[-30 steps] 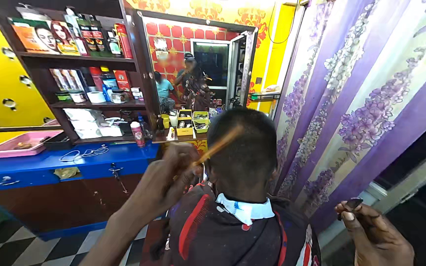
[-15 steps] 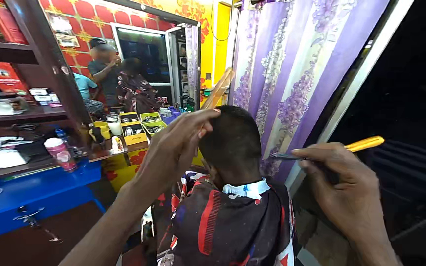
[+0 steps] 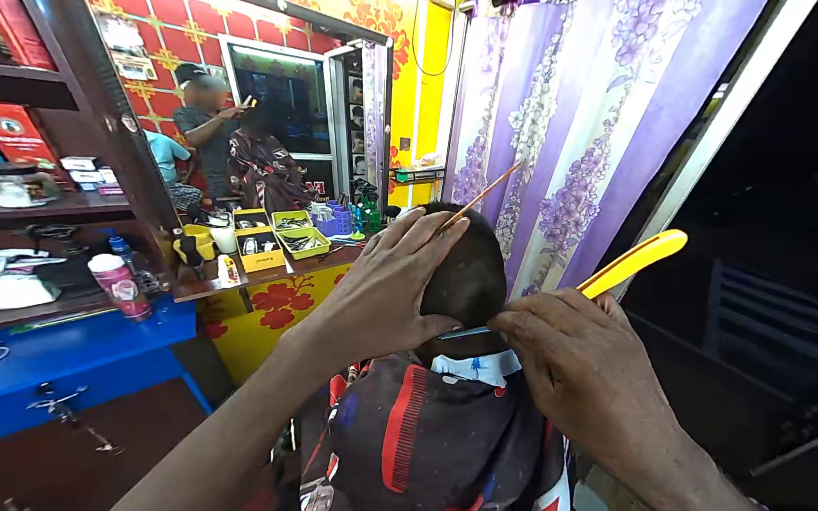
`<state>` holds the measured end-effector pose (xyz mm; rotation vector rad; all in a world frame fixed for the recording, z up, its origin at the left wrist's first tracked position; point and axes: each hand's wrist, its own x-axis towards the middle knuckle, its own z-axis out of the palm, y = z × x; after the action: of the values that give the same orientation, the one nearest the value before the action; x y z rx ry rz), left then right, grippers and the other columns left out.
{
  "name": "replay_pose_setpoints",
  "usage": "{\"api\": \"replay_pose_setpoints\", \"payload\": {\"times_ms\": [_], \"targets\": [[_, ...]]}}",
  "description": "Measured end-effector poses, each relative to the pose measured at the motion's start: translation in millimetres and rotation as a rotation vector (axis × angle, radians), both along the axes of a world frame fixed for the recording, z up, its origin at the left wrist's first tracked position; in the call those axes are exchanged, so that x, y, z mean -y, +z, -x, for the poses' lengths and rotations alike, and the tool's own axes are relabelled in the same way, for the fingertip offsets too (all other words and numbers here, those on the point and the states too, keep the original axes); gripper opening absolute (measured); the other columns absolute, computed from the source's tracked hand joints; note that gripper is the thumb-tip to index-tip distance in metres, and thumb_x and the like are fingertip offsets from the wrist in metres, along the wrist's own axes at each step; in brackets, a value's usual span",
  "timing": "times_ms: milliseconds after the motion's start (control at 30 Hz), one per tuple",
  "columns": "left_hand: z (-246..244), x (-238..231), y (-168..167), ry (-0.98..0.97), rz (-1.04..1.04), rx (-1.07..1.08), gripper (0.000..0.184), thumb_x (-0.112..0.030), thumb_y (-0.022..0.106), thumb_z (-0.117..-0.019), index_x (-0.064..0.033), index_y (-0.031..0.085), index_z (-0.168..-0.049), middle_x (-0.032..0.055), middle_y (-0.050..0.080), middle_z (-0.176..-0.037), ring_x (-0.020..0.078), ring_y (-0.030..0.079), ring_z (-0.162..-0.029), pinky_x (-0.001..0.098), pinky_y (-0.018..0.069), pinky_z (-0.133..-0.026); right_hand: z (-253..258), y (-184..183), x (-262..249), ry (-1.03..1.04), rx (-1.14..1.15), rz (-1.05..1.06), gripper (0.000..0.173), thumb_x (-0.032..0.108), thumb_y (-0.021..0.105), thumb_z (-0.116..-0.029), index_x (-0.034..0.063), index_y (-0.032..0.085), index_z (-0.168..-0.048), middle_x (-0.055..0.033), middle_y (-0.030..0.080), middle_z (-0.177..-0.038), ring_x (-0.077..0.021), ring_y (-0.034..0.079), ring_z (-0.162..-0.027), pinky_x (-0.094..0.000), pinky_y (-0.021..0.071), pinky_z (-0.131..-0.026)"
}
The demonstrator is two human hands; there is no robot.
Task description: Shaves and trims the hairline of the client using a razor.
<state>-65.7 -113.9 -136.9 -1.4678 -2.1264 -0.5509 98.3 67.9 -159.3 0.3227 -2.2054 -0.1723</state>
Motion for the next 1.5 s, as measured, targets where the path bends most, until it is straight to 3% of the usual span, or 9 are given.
{"api": "replay_pose_setpoints", "payload": {"times_ms": [100, 667, 933, 1067, 1267, 1500], "targets": [[0.3, -0.8, -2.0, 0.015, 0.014, 0.001, 0.106, -0.05, 0.087, -0.0739, -0.0209, 0.035, -0.162, 0.0047, 0.036, -0.165, 0.0336, 0.028, -0.154, 0.0571, 0.0321, -0.119, 3.6, -2.0, 0.6, -0.004, 0.003, -0.028, 0.019, 0.016, 0.057, -0.0969, 0.0194, 0.075, -0.102, 0.0033, 0.071, -0.101, -0.0178, 0.065, -0.099, -0.0391, 0.0448, -0.076], [9.9, -3.7, -1.6, -0.013, -0.032, -0.001, 0.104, -0.053, 0.084, -0.0736, -0.0203, 0.037, -0.16, 0.0055, 0.041, -0.16, 0.0284, 0.037, -0.149, 0.0525, 0.039, -0.115, 10.9, 1.8, -3.6, -0.049, 0.011, -0.117, 0.021, 0.014, 0.056, -0.0954, 0.0189, 0.075, -0.102, 0.0022, 0.071, -0.101, -0.0195, 0.065, -0.101, -0.0407, 0.0438, -0.076], [13.6, -6.7, -3.5, -0.014, -0.045, -0.019, 0.103, -0.054, 0.082, -0.0737, -0.0193, 0.037, -0.16, 0.0062, 0.044, -0.158, 0.029, 0.04, -0.146, 0.0533, 0.0423, -0.112, 14.9, 12.9, -7.5, -0.026, 0.091, -0.135, 0.018, 0.014, 0.058, -0.0941, 0.0184, 0.074, -0.099, 0.0026, 0.069, -0.094, -0.018, 0.064, -0.092, -0.0395, 0.0439, -0.075], [13.2, -8.2, -2.0, -0.013, -0.031, 0.004, 0.104, -0.052, 0.084, -0.0739, -0.0197, 0.037, -0.16, 0.0062, 0.044, -0.158, 0.0289, 0.041, -0.146, 0.0537, 0.043, -0.111, 16.8, 19.6, -13.4, -0.002, 0.216, -0.094, 0.012, 0.019, 0.062, -0.0916, 0.0217, 0.073, -0.094, 0.0066, 0.064, -0.084, -0.0146, 0.063, -0.082, -0.0383, 0.0467, -0.071], [16.5, -8.1, -1.5, -0.027, -0.044, 0.014, 0.103, -0.051, 0.084, -0.0733, -0.0198, 0.038, -0.16, 0.0051, 0.045, -0.157, 0.0257, 0.043, -0.144, 0.0511, 0.043, -0.112, 22.3, 16.8, -15.7, 0.009, 0.097, -0.108, 0.018, 0.015, 0.058, -0.094, 0.0202, 0.074, -0.1, 0.0047, 0.068, -0.094, -0.017, 0.064, -0.091, -0.0404, 0.045, -0.074], [16.9, -7.1, -1.7, 0.006, -0.02, 0.023, 0.104, -0.054, 0.084, -0.0736, -0.0213, 0.036, -0.161, 0.0042, 0.044, -0.158, 0.0265, 0.041, -0.146, 0.0514, 0.0406, -0.114, 22.0, 18.3, -26.3, 0.068, 0.221, -0.071, 0.015, 0.022, 0.059, -0.0936, 0.024, 0.074, -0.096, 0.0093, 0.067, -0.087, -0.0111, 0.063, -0.084, -0.0362, 0.047, -0.072]]}}
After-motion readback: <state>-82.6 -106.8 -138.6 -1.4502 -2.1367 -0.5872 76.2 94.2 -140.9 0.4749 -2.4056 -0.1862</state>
